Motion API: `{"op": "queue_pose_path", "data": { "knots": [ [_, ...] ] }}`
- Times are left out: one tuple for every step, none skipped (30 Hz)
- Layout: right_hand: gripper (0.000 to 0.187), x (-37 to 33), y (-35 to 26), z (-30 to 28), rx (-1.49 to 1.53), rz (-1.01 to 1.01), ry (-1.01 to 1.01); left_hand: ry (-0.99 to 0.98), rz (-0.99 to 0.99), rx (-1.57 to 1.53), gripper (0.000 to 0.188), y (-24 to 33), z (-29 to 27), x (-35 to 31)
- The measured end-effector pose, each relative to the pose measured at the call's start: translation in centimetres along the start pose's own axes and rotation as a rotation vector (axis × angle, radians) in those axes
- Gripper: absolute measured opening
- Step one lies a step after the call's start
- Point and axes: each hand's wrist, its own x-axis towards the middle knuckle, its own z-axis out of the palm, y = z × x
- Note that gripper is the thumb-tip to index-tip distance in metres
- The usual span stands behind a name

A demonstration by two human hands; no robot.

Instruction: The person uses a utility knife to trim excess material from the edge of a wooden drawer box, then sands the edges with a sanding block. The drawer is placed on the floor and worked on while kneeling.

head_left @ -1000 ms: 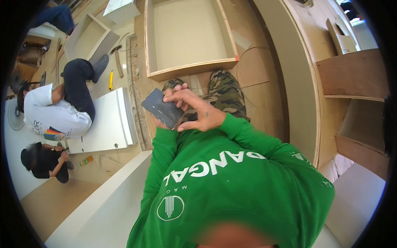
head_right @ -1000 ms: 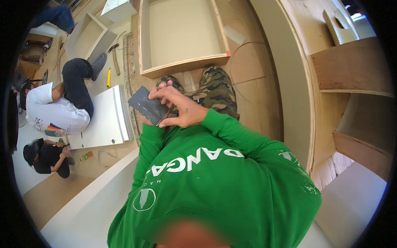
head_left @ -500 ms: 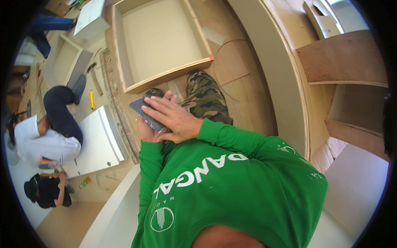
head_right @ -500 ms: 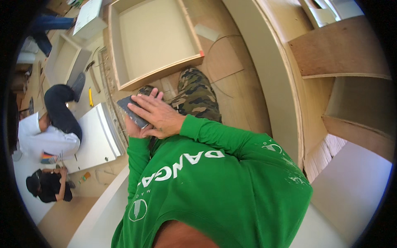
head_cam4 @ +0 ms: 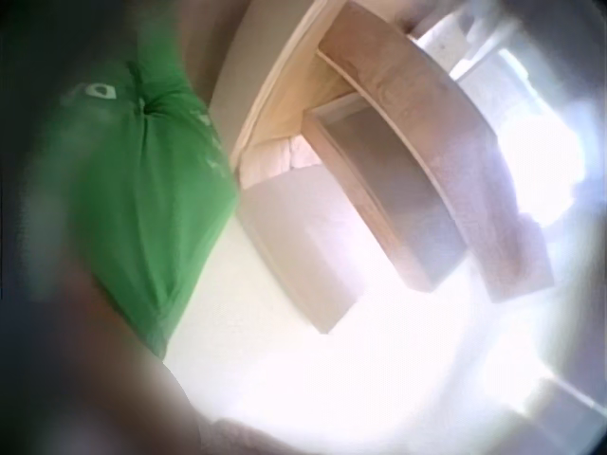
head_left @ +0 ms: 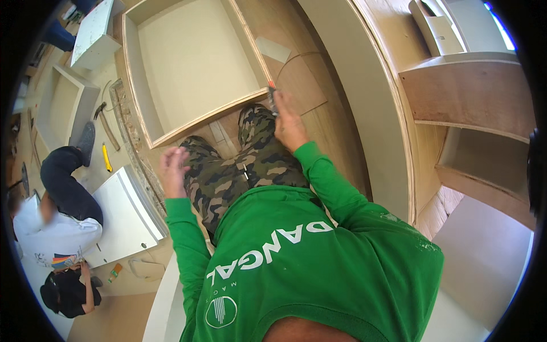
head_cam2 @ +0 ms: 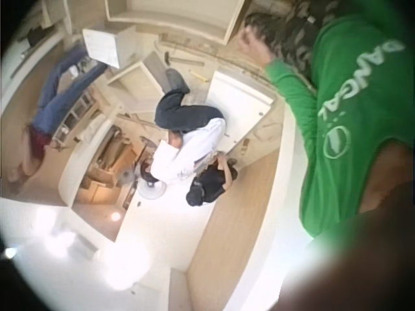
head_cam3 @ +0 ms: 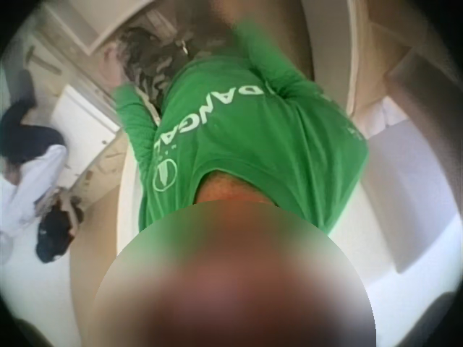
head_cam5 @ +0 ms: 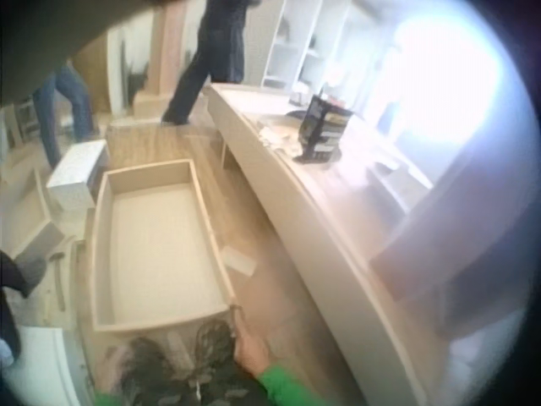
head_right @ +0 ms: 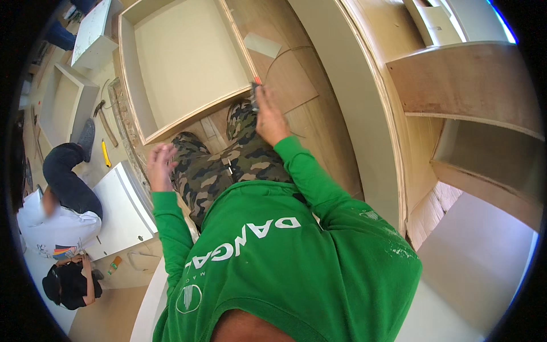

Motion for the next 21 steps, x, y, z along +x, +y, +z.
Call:
{"op": "queue_pose_path", "data": {
  "knots": [
    [0.074, 1.0, 1.8, 0.5, -0.123, 0.125, -0.040, 0.105, 0.009, 0.051, 0.027, 0.0, -1.1, 1.8],
    [0.074, 1.8, 3.3, 1.1, -0.166, 0.029, 0.022, 0.177, 0.078, 0.096, 0.024, 0.1, -2.0, 3.8],
    [0.075, 2.4, 4.4, 1.7, -0.235, -0.003, 0.025, 0.246, 0.108, 0.145, 0.023, 0.1, -2.9, 6.0],
    [0.076, 2.8, 5.2, 2.4, -0.299, -0.032, 0.060, 0.305, 0.135, 0.191, 0.021, 0.1, -3.4, 8.1],
    [0.078, 2.9, 5.6, 3.2, -0.297, -0.050, 0.030, 0.285, 0.252, 0.238, 0.022, 0.0, -3.6, 10.0],
    [0.079, 2.9, 5.6, 3.9, -0.302, -0.032, -0.042, 0.269, 0.336, 0.278, 0.022, 0.0, -3.4, 11.9],
    [0.080, 2.6, 5.4, 4.6, -0.302, -0.003, -0.102, 0.278, 0.367, 0.331, 0.023, 0.0, -2.7, 13.4],
    [0.081, 2.4, 5.2, 5.1, -0.308, 0.047, -0.205, 0.226, 0.463, 0.360, 0.022, -0.1, -1.3, 14.6],
    [0.084, 2.2, 5.0, 5.4, -0.313, 0.081, -0.225, 0.200, 0.505, 0.402, 0.022, -0.3, 0.8, 15.5],
    [0.084, 2.1, 4.7, 5.6, -0.260, 0.066, -0.181, 0.181, 0.528, 0.449, 0.021, -0.3, 3.2, 16.2],
    [0.085, 2.0, 4.6, 5.6, -0.218, 0.088, -0.187, 0.135, 0.529, 0.495, 0.022, -0.1, 5.8, 16.7],
    [0.085, 2.0, 4.4, 5.5, -0.184, 0.111, -0.170, 0.083, 0.535, 0.516, 0.023, -0.1, 8.6, 16.8],
    [0.085, 2.1, 4.3, 5.3, -0.168, 0.132, -0.204, 0.081, 0.429, 0.622, 0.028, 0.1, 11.4, 16.9],
    [0.085, 2.2, 4.2, 5.1, -0.156, 0.130, -0.196, 0.074, 0.351, 0.694, 0.034, 0.2, 13.8, 16.7],
    [0.086, 2.2, 4.1, 4.9, -0.133, 0.076, -0.158, 0.044, 0.229, 0.814, 0.038, 0.4, 15.6, 16.2],
    [0.086, 2.3, 3.9, 4.7, -0.170, 0.107, -0.187, 0.012, 0.104, 0.932, 0.042, 0.6, 17.1, 15.8],
    [0.086, 2.4, 3.7, 4.7, -0.196, 0.089, -0.183, -0.034, -0.034, 1.050, 0.046, 0.9, 18.1, 15.7],
    [0.087, 2.8, 3.4, 4.7, -0.217, 0.058, -0.167, -0.024, -0.044, 1.093, 0.048, 1.3, 18.7, 15.6],
    [0.086, 3.4, 3.2, 4.9, -0.232, 0.067, -0.175, -0.024, -0.062, 1.136, 0.049, 1.7, 19.0, 15.6],
    [0.085, 4.2, 3.0, 5.3, -0.240, 0.066, -0.174, -0.018, -0.070, 1.177, 0.051, 2.1, 19.2, 15.7],
    [0.084, 5.3, 2.9, 5.8, -0.269, 0.125, -0.234, -0.032, -0.099, 1.185, 0.051, 2.4, 19.3, 15.9]
  ]
}}
